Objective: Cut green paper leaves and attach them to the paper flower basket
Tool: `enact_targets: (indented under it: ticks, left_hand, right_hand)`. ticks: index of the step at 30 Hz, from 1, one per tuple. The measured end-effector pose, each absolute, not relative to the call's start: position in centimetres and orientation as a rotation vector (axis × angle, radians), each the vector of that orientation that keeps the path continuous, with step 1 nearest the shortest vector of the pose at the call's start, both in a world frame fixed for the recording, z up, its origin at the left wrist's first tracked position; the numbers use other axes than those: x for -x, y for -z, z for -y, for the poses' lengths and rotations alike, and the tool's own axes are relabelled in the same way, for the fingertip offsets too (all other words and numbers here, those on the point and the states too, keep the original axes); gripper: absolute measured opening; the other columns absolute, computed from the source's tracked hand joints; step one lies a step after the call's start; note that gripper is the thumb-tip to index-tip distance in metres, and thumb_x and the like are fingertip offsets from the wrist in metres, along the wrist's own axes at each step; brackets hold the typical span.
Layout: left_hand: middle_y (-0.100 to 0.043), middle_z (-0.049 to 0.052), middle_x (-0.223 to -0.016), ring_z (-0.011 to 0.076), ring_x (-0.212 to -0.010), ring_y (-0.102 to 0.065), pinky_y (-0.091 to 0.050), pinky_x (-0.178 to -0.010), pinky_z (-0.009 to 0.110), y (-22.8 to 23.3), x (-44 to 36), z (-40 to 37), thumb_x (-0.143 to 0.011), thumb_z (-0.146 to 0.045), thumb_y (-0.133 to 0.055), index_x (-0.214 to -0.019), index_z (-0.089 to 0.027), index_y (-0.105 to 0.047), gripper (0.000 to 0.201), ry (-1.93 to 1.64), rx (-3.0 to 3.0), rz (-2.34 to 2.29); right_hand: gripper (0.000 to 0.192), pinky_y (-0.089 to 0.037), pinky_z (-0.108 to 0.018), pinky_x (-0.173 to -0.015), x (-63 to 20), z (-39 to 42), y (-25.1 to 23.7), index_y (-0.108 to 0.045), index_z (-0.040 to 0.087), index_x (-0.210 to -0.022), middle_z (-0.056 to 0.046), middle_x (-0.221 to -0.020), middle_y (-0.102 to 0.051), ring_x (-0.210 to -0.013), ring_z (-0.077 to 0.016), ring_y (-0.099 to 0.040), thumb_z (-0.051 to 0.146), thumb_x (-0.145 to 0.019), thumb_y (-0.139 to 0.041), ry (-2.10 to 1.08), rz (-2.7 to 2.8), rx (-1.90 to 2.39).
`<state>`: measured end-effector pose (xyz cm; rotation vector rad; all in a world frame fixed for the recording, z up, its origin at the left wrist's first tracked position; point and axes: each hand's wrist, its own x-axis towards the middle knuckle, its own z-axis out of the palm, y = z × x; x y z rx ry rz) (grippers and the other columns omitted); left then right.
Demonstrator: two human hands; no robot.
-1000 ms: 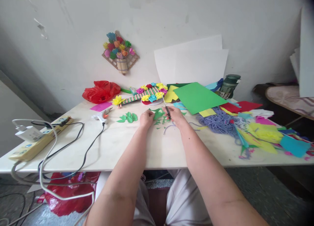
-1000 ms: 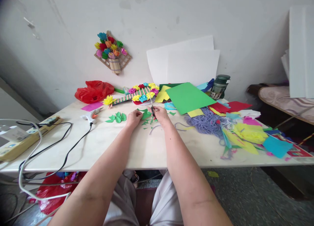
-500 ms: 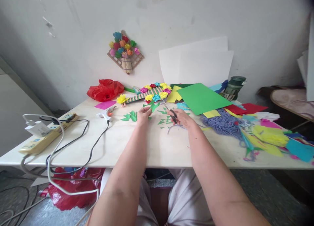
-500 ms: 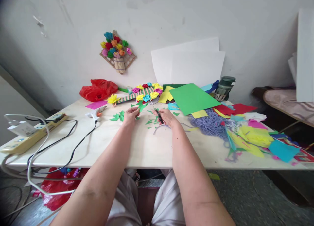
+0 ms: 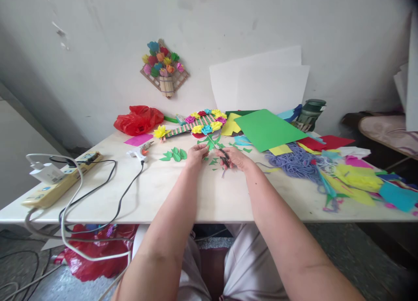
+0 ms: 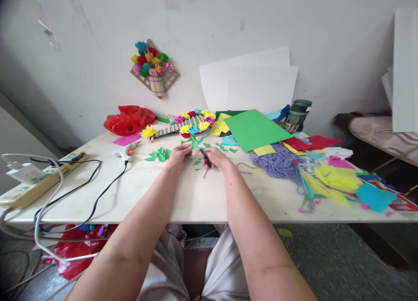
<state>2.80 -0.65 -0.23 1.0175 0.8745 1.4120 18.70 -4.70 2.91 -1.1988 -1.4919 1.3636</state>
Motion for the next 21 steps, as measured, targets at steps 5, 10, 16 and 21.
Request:
enact_targets:
  ticks: [5,10,16,21]
  left_hand:
    - [-0.051,-0.002,-0.051,0.0063,-0.046,-0.046,-0.032,-0.047,0.021,-0.12,-2.72,0.74,-0.055,-0.017,-0.077,-0.064,-0.012,-0.057,0.023,-1.386,-0.944,-0.810]
    - [-0.056,0.000,-0.057,0.0063,-0.048,-0.047,-0.036,-0.049,0.022,-0.05,-2.48,0.50,-0.055,-0.015,-0.076,-0.065,-0.012,-0.057,0.021,-1.367,-0.912,-0.806]
    - [-0.058,0.003,-0.062,0.0063,-0.049,-0.048,-0.036,-0.050,0.023,-0.01,-2.43,0.42,-0.060,-0.015,-0.074,-0.066,-0.011,-0.058,0.017,-1.327,-0.912,-0.790]
    - [-0.058,0.002,-0.060,0.0059,-0.048,-0.047,-0.035,-0.049,0.022,-0.13,-2.53,0.70,-0.058,-0.016,-0.075,-0.067,-0.011,-0.060,0.018,-1.286,-0.982,-0.754]
  right_hand:
    - [0.030,-0.023,-0.014,-0.024,-18.47,4.77,-2.95,-0.056,0.014,-0.061,0.002,-0.041,-0.055,-0.028,-0.0051,-0.043,0.036,-0.065,-0.076,-1.368,1.407,1.176]
    - [0.024,-0.028,-0.013,-0.026,-18.69,4.66,-2.98,-0.060,0.012,-0.058,0.005,-0.037,-0.050,-0.026,-0.0028,-0.037,0.025,-0.061,-0.079,-1.319,1.382,1.165]
    - [0.024,-0.030,-0.014,-0.025,-18.91,5.14,-3.53,-0.059,0.012,-0.055,0.004,-0.036,-0.050,-0.025,-0.0036,-0.037,0.024,-0.061,-0.079,-1.346,1.374,1.173]
    - [0.030,-0.022,-0.013,-0.022,-19.05,5.18,-3.50,-0.057,0.013,-0.057,0.000,-0.039,-0.055,-0.026,-0.0059,-0.043,0.033,-0.062,-0.079,-1.400,1.396,1.157]
